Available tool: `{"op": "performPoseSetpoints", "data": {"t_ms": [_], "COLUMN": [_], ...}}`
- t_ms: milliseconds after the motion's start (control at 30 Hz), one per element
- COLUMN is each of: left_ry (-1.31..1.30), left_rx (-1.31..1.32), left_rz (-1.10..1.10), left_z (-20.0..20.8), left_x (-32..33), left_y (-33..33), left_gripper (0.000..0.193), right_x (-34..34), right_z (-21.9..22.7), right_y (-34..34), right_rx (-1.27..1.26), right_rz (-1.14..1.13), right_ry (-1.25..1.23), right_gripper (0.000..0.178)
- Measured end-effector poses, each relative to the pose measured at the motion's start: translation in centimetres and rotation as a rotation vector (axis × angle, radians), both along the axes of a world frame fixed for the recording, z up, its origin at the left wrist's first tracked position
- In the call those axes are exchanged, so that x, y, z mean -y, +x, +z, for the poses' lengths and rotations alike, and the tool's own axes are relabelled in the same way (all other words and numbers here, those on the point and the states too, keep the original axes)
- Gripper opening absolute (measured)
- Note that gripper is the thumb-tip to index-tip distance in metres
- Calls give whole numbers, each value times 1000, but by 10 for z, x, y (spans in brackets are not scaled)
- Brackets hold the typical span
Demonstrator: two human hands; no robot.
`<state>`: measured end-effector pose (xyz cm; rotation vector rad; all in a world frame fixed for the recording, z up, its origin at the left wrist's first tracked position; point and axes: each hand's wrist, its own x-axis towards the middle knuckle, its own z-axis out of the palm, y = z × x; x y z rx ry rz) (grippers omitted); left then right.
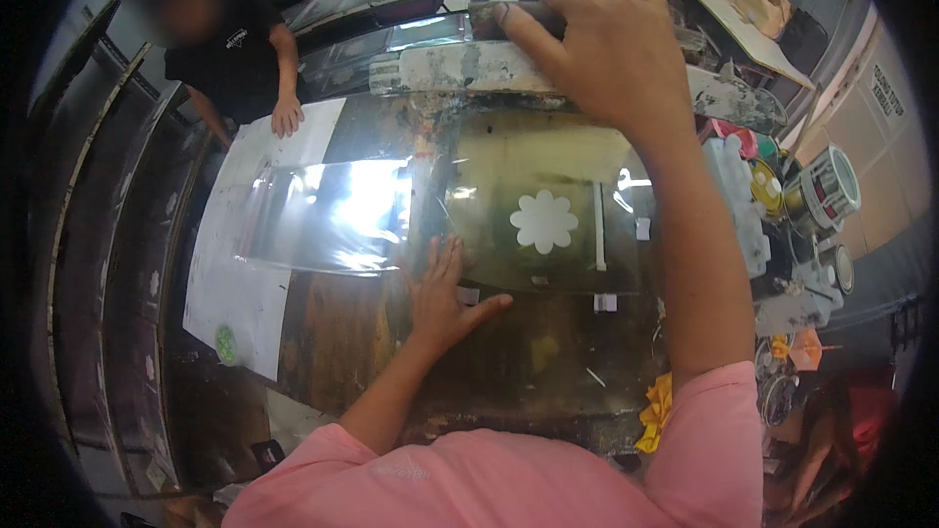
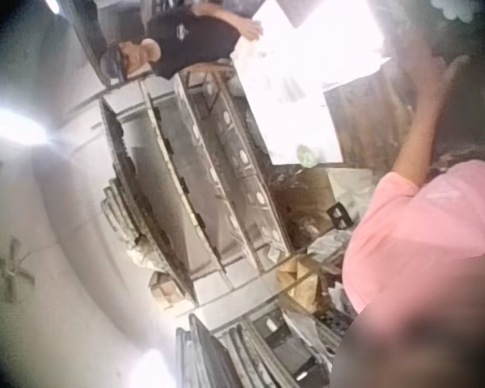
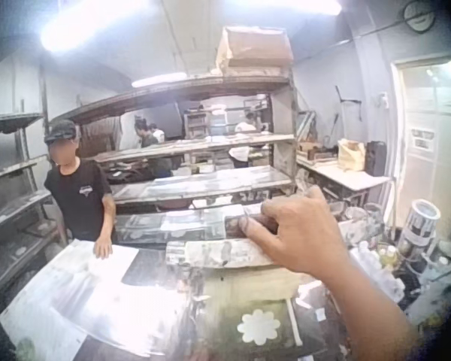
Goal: The person uses a squeegee to spread white ink across a screen printing frame placed over a transparent sheet. They repeatedly pull the ink across the mesh to transfer a flower design onto the sheet below.
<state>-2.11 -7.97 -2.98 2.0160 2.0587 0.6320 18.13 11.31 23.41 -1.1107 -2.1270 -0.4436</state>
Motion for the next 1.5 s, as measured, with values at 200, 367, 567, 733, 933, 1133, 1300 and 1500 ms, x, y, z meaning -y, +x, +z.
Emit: {"op": "performPoseSetpoints", "data": {"t_ms": [200, 367, 567, 733, 933, 1133, 1300, 1500], "left_ry": [410, 374, 316, -51, -72, -247, -226, -46], "left_rx": [201, 111, -75, -252, -518, -233, 9, -234], "left_rz": [79, 260, 470, 718, 299, 275, 136, -266], "left_z": [51, 29, -11, -15, -38, -27, 1, -20], "left_x": [-89, -54, -16, -4, 41, 38, 18, -8], "left_y": [-31, -128, -256, -309, -232, -196, -176, -43], "left_gripper": [58, 58, 67, 87, 71, 63, 72, 115], "right_x": [-26, 1, 43, 68, 73, 70, 54, 33], "right_z": [25, 18, 12, 2, -6, -9, 0, -1], "right_y": [-8, -13, -25, -32, -33, -36, -31, -20], "right_rx": [-82, -41, 18, 35, 148, -6, 27, -18], "right_rz": [48, 29, -36, -34, -185, -15, -15, -55], "right_ry": [61, 20, -3, 28, -91, 61, -15, -129], "right_gripper": [61, 59, 59, 64, 66, 61, 70, 65]}}
